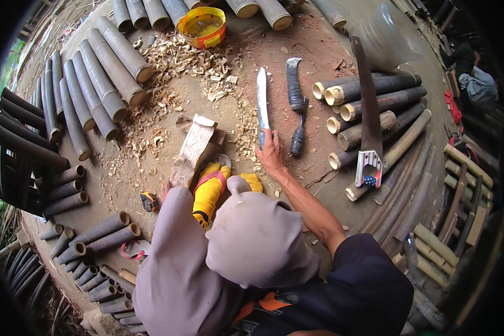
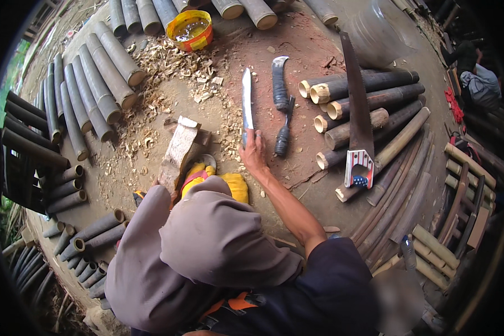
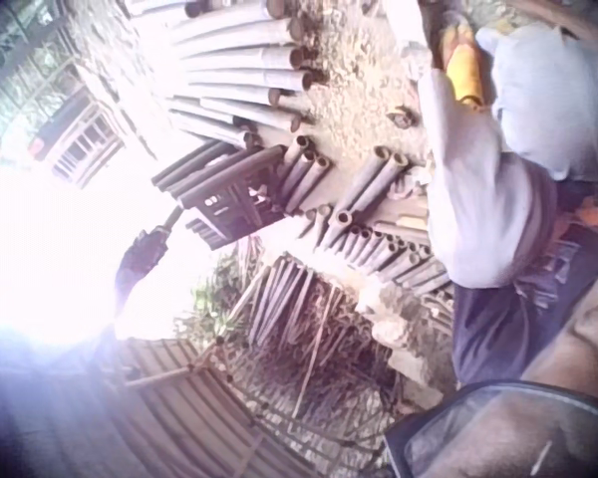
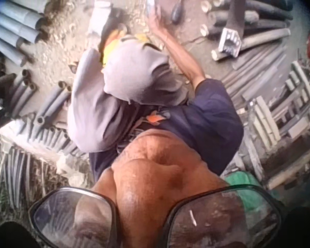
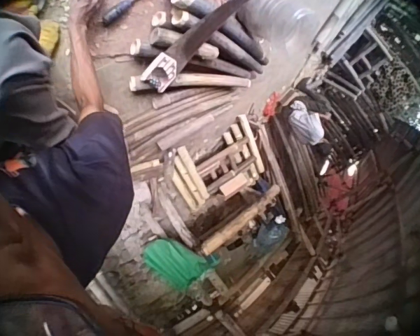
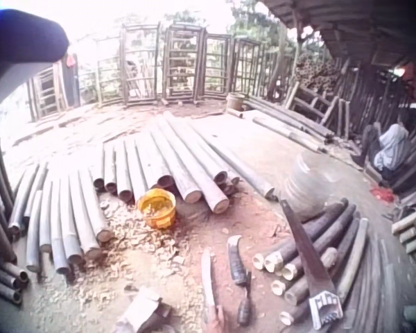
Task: The person sits on the ground and uses a knife to shave the outer layer of a bamboo pole. They hold the pole with their left hand and scrape the surface with the knife in their right hand, creating wood shavings. The person rotates the pole to work on different sections.
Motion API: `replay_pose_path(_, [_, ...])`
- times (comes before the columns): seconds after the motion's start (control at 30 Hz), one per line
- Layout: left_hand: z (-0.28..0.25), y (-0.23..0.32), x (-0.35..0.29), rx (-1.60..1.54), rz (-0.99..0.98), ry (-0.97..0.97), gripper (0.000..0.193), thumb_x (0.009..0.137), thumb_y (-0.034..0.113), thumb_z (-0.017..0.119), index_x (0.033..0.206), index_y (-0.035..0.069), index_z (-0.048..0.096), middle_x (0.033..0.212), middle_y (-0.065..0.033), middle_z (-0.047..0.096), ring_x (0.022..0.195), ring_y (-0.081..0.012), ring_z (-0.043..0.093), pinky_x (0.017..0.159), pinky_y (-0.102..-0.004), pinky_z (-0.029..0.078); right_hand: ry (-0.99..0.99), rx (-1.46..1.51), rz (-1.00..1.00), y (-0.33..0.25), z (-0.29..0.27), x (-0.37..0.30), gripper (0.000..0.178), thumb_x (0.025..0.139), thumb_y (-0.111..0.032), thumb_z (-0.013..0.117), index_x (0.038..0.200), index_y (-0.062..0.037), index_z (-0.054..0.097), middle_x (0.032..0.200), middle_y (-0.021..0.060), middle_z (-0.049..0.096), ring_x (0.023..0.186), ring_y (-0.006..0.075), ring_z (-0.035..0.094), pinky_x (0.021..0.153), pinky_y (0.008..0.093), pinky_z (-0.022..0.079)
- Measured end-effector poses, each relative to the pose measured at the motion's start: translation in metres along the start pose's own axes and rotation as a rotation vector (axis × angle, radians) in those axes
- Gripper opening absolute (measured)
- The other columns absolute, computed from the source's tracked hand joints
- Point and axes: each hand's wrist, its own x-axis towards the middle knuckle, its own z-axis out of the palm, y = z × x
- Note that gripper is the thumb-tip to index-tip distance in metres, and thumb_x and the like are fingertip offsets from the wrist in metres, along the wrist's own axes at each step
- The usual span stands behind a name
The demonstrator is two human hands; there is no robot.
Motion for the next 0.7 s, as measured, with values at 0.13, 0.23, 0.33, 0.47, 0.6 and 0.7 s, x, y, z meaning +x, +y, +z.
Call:
replay_pose_path(0.13, [0.002,-0.006,-0.001,-0.046,-0.015,0.043,0.061,0.062,0.016,0.075,0.118,0.003,0.053,0.110,-0.0186,0.054,0.105,-0.0350,0.051,0.094,-0.0414,0.040,0.053,-0.075,-0.060,0.000,0.001,0.008,0.061,0.069,-0.005,0.072,0.123,-0.0048,0.044,0.111,0.0241,0.050,0.100,0.0421,0.053,0.083,0.0492,0.045])
replay_pose_path(0.23, [-0.011,-0.030,-0.029,-0.046,-0.116,0.131,0.061,0.063,0.016,0.075,0.118,0.003,0.053,0.109,-0.0187,0.054,0.105,-0.0353,0.051,0.094,-0.0416,0.040,0.025,-0.080,-0.158,0.002,0.013,0.003,0.060,0.069,-0.008,0.073,0.122,-0.0045,0.046,0.109,0.0215,0.052,0.100,0.0400,0.054,0.084,0.0485,0.045])
replay_pose_path(0.33, [-0.021,-0.058,-0.051,-0.086,-0.210,0.249,0.060,0.063,0.016,0.075,0.118,0.003,0.054,0.109,-0.0189,0.053,0.105,-0.0356,0.051,0.094,-0.0418,0.040,-0.014,-0.128,-0.155,-0.004,0.013,0.001,0.060,0.070,-0.012,0.074,0.123,-0.0061,0.046,0.109,0.0198,0.053,0.100,0.0382,0.055,0.084,0.0464,0.046])
replay_pose_path(0.47, [-0.029,-0.101,-0.076,-0.117,-0.413,0.425,0.060,0.063,0.016,0.074,0.117,0.003,0.054,0.108,-0.0191,0.053,0.104,-0.0361,0.050,0.094,-0.0421,0.040,0.089,-0.226,-0.146,0.030,0.027,0.014,0.061,0.069,-0.014,0.075,0.123,-0.0103,0.047,0.108,0.0165,0.052,0.089,0.0327,0.060,0.075,0.0424,0.051])
replay_pose_path(0.6, [-0.040,-0.153,-0.124,-0.089,-0.795,0.593,0.055,0.065,0.017,0.074,0.114,0.001,0.055,0.103,-0.0198,0.053,0.102,-0.0351,0.050,0.092,-0.0410,0.040,-0.004,-0.149,-0.171,0.023,0.023,0.011,0.061,0.069,-0.015,0.076,0.122,-0.0098,0.047,0.108,0.0166,0.053,0.089,0.0325,0.060,0.075,0.0422,0.050])
replay_pose_path(0.7, [-0.035,-0.194,-0.160,-0.159,-1.127,0.695,0.055,0.067,0.025,0.076,0.112,0.000,0.057,0.099,-0.0165,0.060,0.097,-0.0297,0.058,0.086,-0.0388,0.045,-0.054,-0.132,-0.183,0.018,0.020,0.007,0.061,0.069,-0.015,0.076,0.122,-0.0094,0.047,0.108,0.0167,0.053,0.089,0.0324,0.060,0.075,0.0420,0.050])
